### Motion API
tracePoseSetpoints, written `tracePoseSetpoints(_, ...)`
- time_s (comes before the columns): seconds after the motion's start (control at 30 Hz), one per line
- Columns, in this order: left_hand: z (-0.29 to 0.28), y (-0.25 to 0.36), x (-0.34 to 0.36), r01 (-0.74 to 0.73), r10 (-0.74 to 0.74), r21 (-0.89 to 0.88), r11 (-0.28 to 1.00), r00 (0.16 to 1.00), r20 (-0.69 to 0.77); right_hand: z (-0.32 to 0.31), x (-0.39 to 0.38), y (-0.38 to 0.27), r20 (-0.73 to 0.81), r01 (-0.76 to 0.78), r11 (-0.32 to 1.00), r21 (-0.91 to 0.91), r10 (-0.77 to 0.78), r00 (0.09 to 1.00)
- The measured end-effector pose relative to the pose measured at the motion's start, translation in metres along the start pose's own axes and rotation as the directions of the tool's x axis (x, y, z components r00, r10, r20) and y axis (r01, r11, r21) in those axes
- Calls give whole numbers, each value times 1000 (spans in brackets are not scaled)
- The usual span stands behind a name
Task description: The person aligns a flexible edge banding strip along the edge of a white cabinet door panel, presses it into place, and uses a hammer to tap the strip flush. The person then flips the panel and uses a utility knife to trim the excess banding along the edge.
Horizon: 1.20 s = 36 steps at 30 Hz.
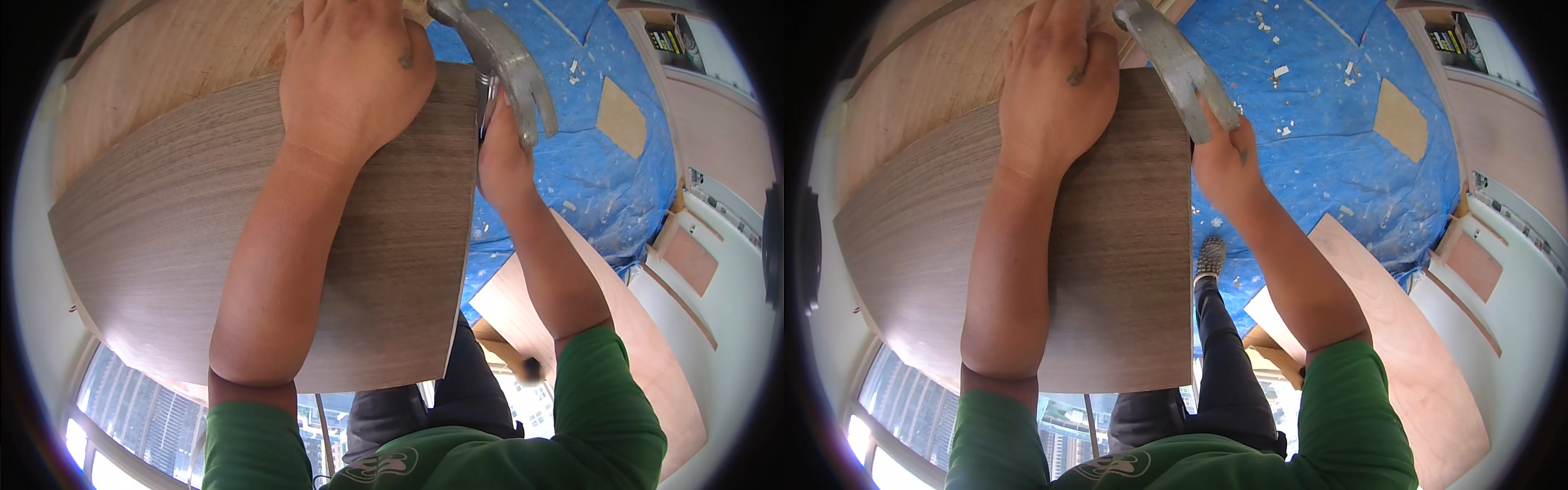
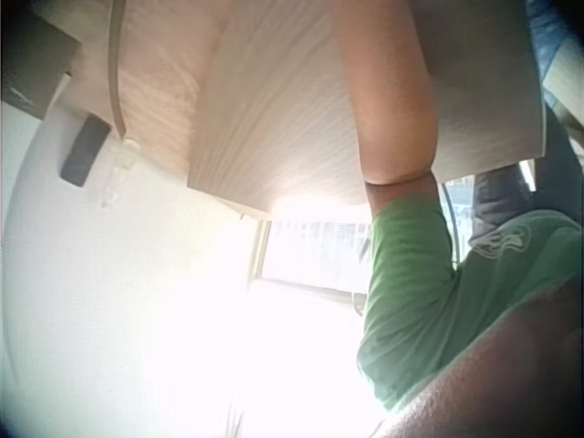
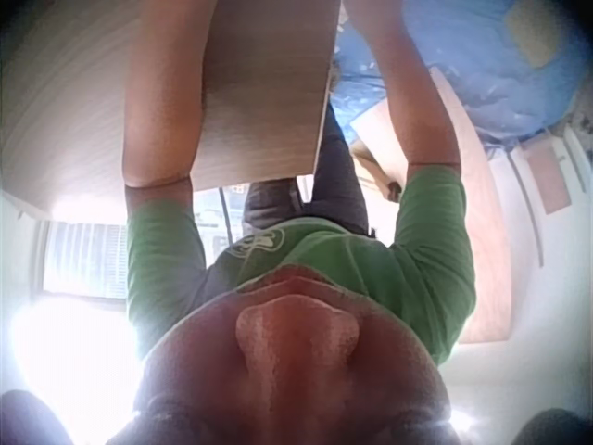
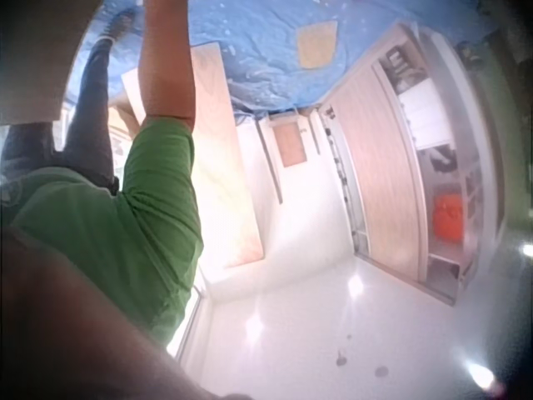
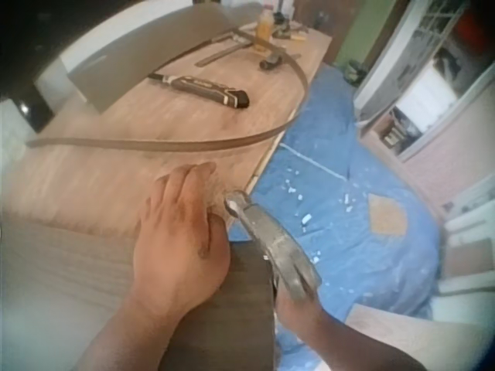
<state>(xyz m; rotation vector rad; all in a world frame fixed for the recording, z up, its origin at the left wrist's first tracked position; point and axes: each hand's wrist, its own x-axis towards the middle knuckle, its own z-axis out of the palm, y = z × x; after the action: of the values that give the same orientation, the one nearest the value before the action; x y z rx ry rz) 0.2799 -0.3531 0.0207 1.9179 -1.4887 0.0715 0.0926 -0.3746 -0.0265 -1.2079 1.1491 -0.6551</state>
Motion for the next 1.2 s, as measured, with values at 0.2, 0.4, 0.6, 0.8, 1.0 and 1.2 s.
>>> tracePoseSetpoints(0.2,-4,4,2,33,-35,28,999,998,51,-35,-36,88,146,387,753,-533,-368,918)
tracePoseSetpoints(0.4,-1,-4,-3,-59,51,-57,997,990,-129,-29,-43,78,117,300,862,-409,-277,954)
tracePoseSetpoints(0.6,-5,-5,-1,-66,54,-114,991,993,-105,6,30,0,-3,128,927,-353,-138,990)
tracePoseSetpoints(0.8,-3,-6,0,-91,79,-88,992,988,-130,11,44,-16,45,148,963,-225,-141,989)
tracePoseSetpoints(1.0,-6,-3,1,-35,29,-72,997,997,-72,17,43,-28,-4,34,985,-171,-35,999)
tracePoseSetpoints(1.2,-4,-5,-3,-59,48,-94,994,993,-109,28,45,-36,10,-69,993,-97,71,997)
